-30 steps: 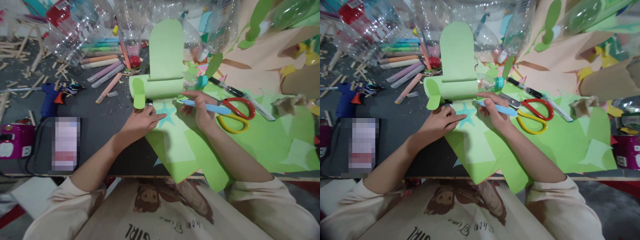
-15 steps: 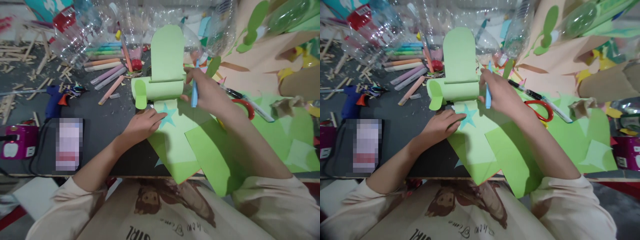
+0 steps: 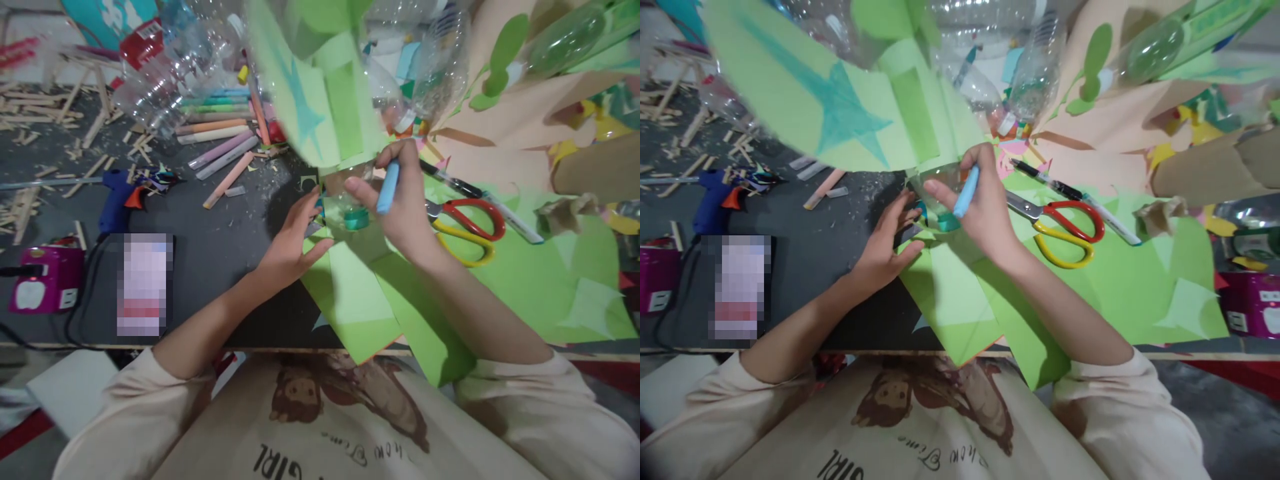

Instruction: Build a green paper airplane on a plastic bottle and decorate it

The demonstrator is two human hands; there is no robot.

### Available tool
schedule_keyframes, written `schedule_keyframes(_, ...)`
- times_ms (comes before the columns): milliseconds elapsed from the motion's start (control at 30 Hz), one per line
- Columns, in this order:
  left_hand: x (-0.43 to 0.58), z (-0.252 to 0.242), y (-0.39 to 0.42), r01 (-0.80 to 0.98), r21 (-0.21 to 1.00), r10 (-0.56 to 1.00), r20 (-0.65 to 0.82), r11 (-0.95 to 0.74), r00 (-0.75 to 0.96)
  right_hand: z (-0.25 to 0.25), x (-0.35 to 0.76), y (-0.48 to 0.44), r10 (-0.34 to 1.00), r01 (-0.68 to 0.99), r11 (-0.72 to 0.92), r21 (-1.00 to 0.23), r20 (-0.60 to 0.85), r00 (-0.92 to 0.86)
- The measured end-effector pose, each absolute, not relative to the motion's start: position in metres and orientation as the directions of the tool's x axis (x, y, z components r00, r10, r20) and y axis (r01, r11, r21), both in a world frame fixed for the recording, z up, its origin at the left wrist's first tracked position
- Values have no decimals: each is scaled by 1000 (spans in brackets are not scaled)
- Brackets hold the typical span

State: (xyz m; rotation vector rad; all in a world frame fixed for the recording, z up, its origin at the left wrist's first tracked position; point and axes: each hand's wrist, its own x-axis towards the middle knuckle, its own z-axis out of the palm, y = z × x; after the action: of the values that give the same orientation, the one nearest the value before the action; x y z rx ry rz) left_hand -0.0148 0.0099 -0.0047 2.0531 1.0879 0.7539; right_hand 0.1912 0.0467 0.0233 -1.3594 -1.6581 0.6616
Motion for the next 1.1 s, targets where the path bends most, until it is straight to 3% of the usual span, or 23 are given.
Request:
schedule_keyframes(200, -15, -9, 11, 361, 877, 912, 179, -318, 368, 23, 164, 31, 962, 516, 257, -817, 269, -52)
schedule_keyframes(400, -25, -18, 24, 437, 823, 915, 226, -363, 335, 24, 163, 16, 957, 555, 290, -780, 229, -179)
schedule_keyframes(633, -38, -18, 45, 443, 862, 959, 151, -245, 238, 7, 169, 0, 892, 617, 451, -644, 337, -300)
schedule_keyframes(733, -48, -17, 52, 388, 896, 966, 136, -214, 219, 5, 185, -2, 869, 582, 476, -660, 453, -197)
schedule_keyframes(833, -58, -18, 56, 418, 882, 967, 136, -217, 215, 2, 204, 2, 844, 482, 463, -744, 536, 15)
schedule_keyframes(933, -62, -17, 59, 367, 921, 982, 74, -135, 176, -5, 216, 10, 787, 518, 445, -731, 595, 163)
schedule_keyframes(1000, -62, -14, 61, 276, 960, 988, 3, -46, 154, -9, 219, 15, 796, 554, 459, -694, 599, 90)
schedule_keyframes(1100, -64, -10, 67, 180, 983, 981, -72, 39, 179, -10, 216, 17, 775, 462, 598, -655, 618, -127)
